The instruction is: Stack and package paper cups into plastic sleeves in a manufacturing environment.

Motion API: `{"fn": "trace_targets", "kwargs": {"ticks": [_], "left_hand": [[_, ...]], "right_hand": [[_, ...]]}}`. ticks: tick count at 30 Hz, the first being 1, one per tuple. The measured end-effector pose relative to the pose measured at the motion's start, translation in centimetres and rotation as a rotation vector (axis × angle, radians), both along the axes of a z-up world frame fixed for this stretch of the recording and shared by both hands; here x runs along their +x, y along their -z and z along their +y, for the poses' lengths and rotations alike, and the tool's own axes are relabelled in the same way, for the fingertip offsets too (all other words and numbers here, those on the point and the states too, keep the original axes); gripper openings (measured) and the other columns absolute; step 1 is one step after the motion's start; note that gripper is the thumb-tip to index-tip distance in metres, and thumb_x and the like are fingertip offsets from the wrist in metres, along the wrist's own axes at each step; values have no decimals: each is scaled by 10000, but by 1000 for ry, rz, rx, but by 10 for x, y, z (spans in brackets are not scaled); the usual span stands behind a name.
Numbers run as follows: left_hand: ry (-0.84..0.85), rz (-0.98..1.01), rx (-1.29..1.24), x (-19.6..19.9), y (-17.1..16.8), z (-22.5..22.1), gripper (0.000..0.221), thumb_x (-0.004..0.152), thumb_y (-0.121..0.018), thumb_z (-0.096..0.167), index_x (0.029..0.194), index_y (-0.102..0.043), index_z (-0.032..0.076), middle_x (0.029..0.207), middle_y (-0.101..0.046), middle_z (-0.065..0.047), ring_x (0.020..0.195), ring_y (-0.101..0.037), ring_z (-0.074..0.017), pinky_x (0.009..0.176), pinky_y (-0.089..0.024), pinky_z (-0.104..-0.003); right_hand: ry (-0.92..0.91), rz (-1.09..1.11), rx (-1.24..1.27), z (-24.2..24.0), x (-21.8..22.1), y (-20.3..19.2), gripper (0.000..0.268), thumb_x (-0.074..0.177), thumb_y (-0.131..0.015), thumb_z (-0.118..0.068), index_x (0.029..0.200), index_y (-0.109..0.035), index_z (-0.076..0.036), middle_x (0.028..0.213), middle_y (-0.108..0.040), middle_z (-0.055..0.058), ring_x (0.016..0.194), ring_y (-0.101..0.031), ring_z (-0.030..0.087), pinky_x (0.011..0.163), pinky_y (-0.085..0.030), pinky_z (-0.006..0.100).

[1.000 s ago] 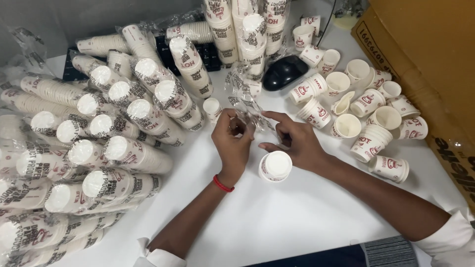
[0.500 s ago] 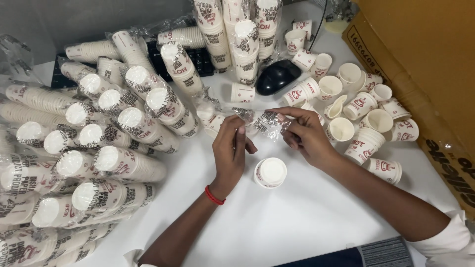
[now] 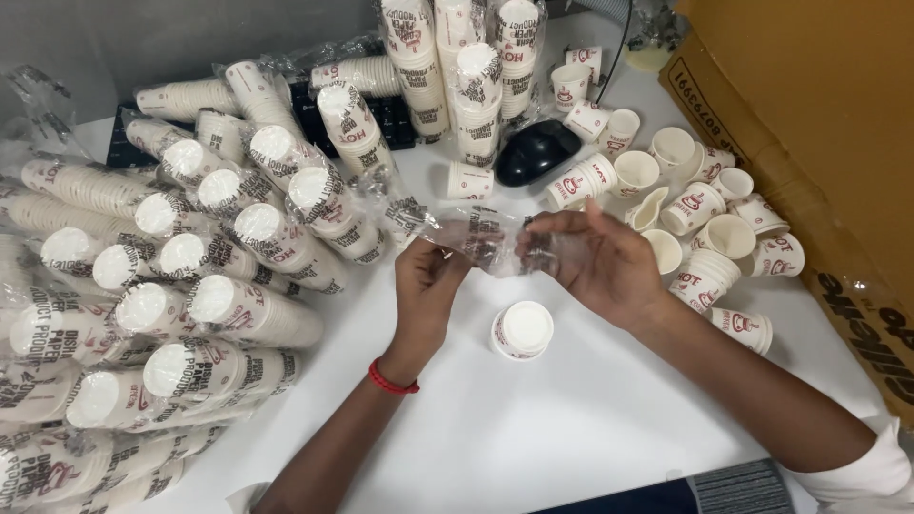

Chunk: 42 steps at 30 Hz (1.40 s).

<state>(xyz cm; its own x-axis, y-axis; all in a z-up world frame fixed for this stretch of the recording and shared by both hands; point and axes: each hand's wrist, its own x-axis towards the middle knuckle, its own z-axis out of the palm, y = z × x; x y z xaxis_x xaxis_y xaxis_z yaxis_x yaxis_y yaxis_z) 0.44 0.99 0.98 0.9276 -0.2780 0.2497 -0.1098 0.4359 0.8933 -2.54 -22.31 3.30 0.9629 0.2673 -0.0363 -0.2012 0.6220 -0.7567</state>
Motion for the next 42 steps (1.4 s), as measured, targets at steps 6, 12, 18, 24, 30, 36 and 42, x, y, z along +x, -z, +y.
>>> {"fn": "trace_targets", "kwargs": {"ticks": [6,12,18,24,30,36,42], "left_hand": [[74,2,204,-15,-57,15,235,974,-708,-23,1208,-684,-32,1111,-730,-90,1015,-695,-119,891,-584,-296],[200,15,263,-44,-130,39,327,912,-754,-9,1225,-663,-11,1285,-675,-44,993,-623,-89,886,-569,-260],[197,160,422,-51,-111,48,307,859,-756,43,1159,-694,18,1149,-728,-56,859,-644,-67,738,-587,-226],[165,239,447,-58,-63,38,196,902,-729,8,1079,-646,-13,926,-656,-60,813,-635,-73,687,-603,-242],[191,242,504,-59,-48,31,125,924,-694,29,1033,-650,-11,880,-641,-25,784,-614,-79,618,-634,-271],[27,-33,895,-64,-36,25,135,878,-715,46,1002,-680,10,913,-692,-54,801,-652,-192,637,-545,-349],[-79,-490,1131,-66,-6,23,151,892,-640,14,1031,-687,48,995,-655,-87,926,-607,-289,885,-416,-426]], "right_hand": [[-69,-81,47,-2,-21,-33,401,992,-673,-316,1149,-722,50,1152,-719,171,1069,-683,247,983,-535,388],[-59,-166,-101,-1,-48,-50,171,923,-735,54,1088,-750,15,1066,-712,110,938,-670,177,823,-553,315],[-2,-128,-521,10,-58,-58,162,887,-740,1,1042,-784,16,965,-697,76,840,-643,130,706,-540,291],[-5,-73,-620,10,-62,-29,183,908,-705,-29,1070,-771,27,956,-688,49,827,-646,126,731,-561,289],[43,7,-602,0,-68,18,275,842,-698,61,1108,-748,16,1069,-764,69,957,-701,129,867,-584,299],[70,-42,-806,10,-67,27,353,808,-741,37,1159,-722,4,1105,-766,81,955,-715,116,836,-605,278],[24,-374,-1342,22,-65,13,279,729,-741,26,1005,-744,-18,1055,-701,63,780,-720,204,651,-569,317]]}}
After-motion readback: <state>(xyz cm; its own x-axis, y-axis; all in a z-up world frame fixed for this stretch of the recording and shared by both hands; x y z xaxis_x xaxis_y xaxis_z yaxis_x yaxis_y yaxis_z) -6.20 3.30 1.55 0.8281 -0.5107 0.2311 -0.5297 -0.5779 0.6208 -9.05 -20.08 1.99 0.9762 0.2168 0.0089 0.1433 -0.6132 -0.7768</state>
